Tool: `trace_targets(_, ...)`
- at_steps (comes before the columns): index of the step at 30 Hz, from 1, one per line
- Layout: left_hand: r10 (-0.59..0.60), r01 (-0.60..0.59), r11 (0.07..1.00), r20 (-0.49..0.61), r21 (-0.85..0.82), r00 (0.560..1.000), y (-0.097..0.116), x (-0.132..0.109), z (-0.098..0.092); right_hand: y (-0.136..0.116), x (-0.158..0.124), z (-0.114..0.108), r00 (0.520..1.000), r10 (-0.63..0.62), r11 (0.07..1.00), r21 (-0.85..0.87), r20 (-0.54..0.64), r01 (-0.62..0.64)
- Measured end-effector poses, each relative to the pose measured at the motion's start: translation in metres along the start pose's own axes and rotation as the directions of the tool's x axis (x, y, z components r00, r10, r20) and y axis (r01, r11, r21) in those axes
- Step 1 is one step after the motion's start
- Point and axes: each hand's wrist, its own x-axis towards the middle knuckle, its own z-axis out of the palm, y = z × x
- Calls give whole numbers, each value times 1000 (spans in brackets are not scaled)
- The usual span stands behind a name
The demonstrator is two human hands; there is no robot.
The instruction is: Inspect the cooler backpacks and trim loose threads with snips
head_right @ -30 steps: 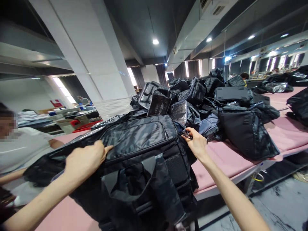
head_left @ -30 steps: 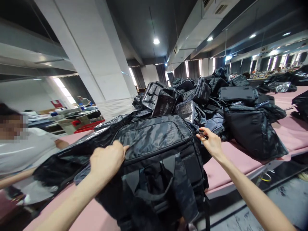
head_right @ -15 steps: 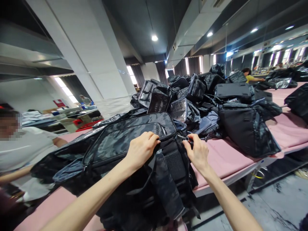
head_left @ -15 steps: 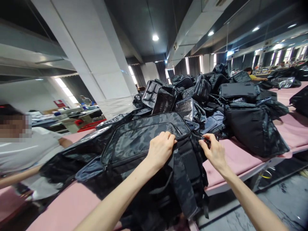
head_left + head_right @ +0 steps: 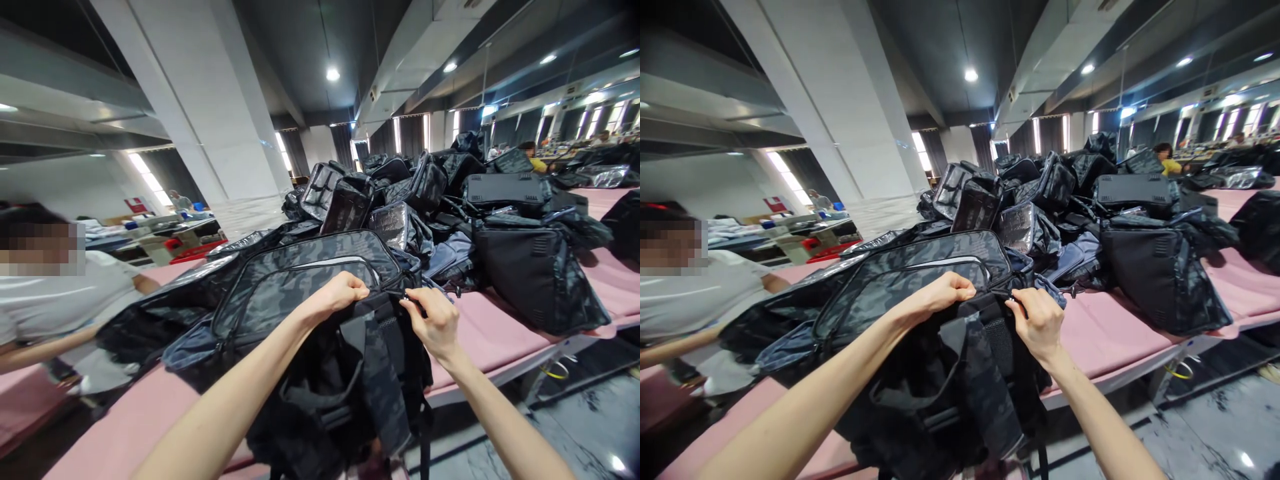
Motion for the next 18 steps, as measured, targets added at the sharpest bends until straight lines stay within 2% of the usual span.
trace_targets(2,-15,15,999,15,-38,1000,2,-2,0,2,0,0,1000,19,1000,21,16,-20)
trace_targets(5,-13,14,998,11,-67,1000,2,-3,0,6,-2,-1,985,169,981,92,37,-172)
trace_targets(7,-9,9,997,4,-71,1000,0,-2,1,8,-3,-2,973,226,967,108,51,-230)
trace_targets(14,13,-13,999,-4,-37,1000,-5,0,1,0,4,-5,994,60,998,2,94,-61)
trace_targets(18,26,-26,999,-8,-23,1000,-6,0,1,-2,5,-3,987,127,991,35,98,-131)
